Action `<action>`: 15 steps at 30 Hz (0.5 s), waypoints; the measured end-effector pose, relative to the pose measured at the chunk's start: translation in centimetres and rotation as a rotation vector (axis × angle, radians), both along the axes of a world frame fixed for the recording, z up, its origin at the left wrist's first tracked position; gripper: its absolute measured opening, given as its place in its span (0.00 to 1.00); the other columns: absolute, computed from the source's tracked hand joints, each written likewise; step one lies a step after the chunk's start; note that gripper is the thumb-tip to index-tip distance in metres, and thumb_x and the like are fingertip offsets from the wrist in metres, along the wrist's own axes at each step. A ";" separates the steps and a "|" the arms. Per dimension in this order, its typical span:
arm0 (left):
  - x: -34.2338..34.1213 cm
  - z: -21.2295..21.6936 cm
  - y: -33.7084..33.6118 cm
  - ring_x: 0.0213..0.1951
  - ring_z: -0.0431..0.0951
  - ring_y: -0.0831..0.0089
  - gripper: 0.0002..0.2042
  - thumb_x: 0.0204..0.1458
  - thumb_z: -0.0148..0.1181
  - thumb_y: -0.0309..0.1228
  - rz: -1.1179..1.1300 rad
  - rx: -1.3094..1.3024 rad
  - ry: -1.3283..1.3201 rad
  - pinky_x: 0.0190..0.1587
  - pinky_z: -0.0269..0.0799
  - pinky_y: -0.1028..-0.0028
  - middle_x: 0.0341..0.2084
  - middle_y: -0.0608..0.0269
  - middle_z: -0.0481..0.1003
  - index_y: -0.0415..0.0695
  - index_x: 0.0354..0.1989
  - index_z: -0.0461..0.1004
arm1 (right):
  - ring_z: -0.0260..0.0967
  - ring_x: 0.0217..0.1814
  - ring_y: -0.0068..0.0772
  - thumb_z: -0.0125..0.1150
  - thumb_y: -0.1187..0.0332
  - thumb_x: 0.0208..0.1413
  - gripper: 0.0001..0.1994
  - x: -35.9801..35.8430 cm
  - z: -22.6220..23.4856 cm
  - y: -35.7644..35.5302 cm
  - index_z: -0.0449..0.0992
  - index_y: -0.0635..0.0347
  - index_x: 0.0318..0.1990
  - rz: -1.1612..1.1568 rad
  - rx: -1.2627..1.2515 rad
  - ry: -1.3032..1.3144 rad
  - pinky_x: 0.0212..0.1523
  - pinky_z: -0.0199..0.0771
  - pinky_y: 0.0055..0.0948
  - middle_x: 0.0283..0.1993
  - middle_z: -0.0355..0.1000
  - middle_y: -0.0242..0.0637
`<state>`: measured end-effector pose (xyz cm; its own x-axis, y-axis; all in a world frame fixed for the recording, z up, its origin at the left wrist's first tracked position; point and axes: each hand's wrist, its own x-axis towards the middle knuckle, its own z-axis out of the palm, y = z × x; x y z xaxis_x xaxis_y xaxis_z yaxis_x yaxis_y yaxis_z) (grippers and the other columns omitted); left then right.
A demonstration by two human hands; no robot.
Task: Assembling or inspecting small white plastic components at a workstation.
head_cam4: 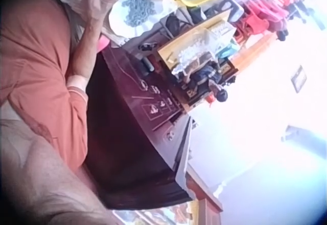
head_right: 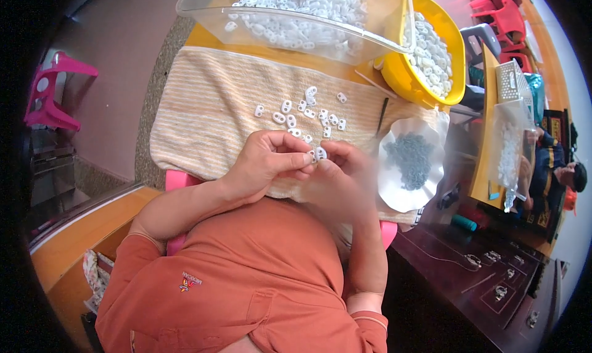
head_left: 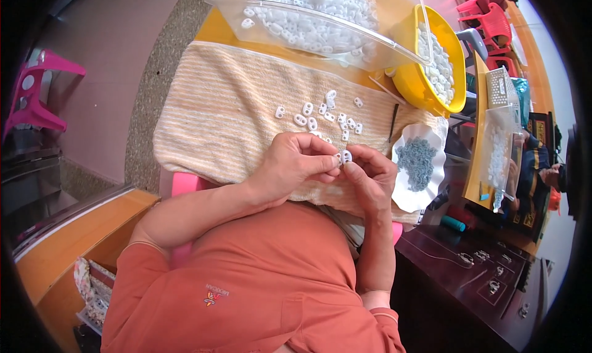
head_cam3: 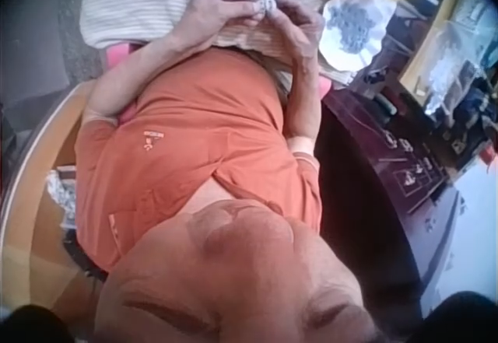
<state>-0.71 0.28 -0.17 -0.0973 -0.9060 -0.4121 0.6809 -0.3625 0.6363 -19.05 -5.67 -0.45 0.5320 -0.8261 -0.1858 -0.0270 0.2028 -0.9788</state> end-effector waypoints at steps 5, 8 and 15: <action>-0.1 -0.2 0.0 0.32 0.79 0.77 0.07 0.52 0.60 0.22 -0.001 -0.001 -0.016 0.35 0.77 0.80 0.29 0.60 0.77 0.34 0.38 0.75 | 0.74 0.37 0.26 0.61 0.79 0.52 0.13 0.3 0.1 -0.1 0.74 0.73 0.45 -0.014 0.009 -0.079 0.40 0.74 0.22 0.39 0.76 0.40; -0.1 -0.2 -0.1 0.32 0.79 0.76 0.07 0.52 0.60 0.22 -0.009 0.009 -0.008 0.36 0.77 0.80 0.30 0.60 0.77 0.34 0.38 0.75 | 0.74 0.38 0.26 0.61 0.80 0.52 0.12 0.2 0.2 -0.2 0.74 0.73 0.45 -0.011 0.028 -0.083 0.40 0.75 0.23 0.39 0.76 0.40; -0.1 -0.2 -0.1 0.32 0.79 0.76 0.07 0.53 0.60 0.23 -0.024 -0.004 0.003 0.36 0.77 0.80 0.30 0.58 0.78 0.33 0.39 0.75 | 0.75 0.38 0.29 0.60 0.81 0.52 0.13 0.1 0.0 -0.2 0.73 0.73 0.46 -0.004 0.064 -0.148 0.41 0.77 0.24 0.39 0.75 0.42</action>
